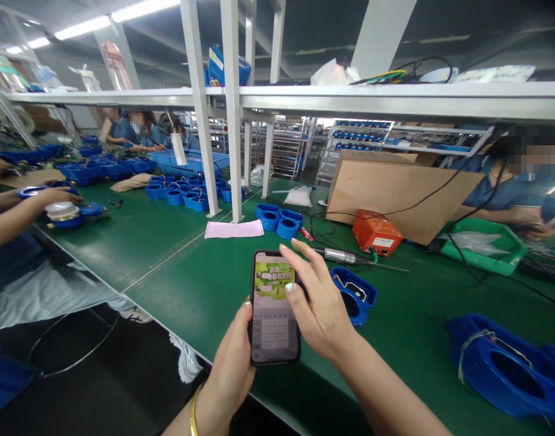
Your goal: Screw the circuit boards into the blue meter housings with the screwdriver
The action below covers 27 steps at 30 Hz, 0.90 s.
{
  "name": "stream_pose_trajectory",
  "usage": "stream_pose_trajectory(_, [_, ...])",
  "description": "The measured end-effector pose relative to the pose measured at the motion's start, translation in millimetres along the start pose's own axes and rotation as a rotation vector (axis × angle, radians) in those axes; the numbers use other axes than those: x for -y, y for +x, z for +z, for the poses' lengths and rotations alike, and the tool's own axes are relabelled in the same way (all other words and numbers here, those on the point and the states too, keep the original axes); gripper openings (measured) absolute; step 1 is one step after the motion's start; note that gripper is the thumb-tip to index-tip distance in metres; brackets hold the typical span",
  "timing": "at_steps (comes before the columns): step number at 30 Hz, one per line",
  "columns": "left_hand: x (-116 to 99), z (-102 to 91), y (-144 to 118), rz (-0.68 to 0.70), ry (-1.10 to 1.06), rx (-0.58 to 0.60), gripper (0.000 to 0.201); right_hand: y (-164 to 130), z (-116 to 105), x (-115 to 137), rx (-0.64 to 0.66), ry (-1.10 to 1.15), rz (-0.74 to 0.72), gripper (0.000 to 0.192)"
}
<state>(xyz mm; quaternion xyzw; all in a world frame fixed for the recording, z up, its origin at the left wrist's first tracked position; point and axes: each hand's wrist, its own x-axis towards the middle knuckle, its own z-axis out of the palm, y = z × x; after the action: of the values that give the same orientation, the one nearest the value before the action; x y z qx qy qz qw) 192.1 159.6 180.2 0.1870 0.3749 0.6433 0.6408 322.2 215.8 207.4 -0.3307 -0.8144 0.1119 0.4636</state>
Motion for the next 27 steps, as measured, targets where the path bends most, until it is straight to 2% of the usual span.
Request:
stream_pose_trajectory(4, [-6,0.5,-2,-0.050,-0.069,-0.064,0.037,-3,1,-1,-0.034,0.227,0.160,0.042])
stream_pose_trajectory(7, [-12,2.5,-4,-0.087,-0.058,-0.118,0.036,-4,2,-1,-0.012,0.326,0.247,0.040])
stream_pose_trajectory(12, [-17,1.2,-4,-0.115,-0.045,-0.038,0.046,-2,2,1,0.010,0.407,0.284,0.042])
stream_pose_trajectory(16, [-17,-2.0,-3,-0.103,-0.050,0.003,0.044,-1,2,2,0.053,0.466,0.293,0.047])
stream_pose_trajectory(23, [-20,2.0,-4,-0.086,-0.115,-0.180,0.036,-1,3,7,0.143,0.425,0.287,0.065])
stream_pose_trajectory(27, [-19,1.7,-3,-0.098,-0.136,-0.179,0.040,1,2,10,0.182,0.405,0.313,0.071])
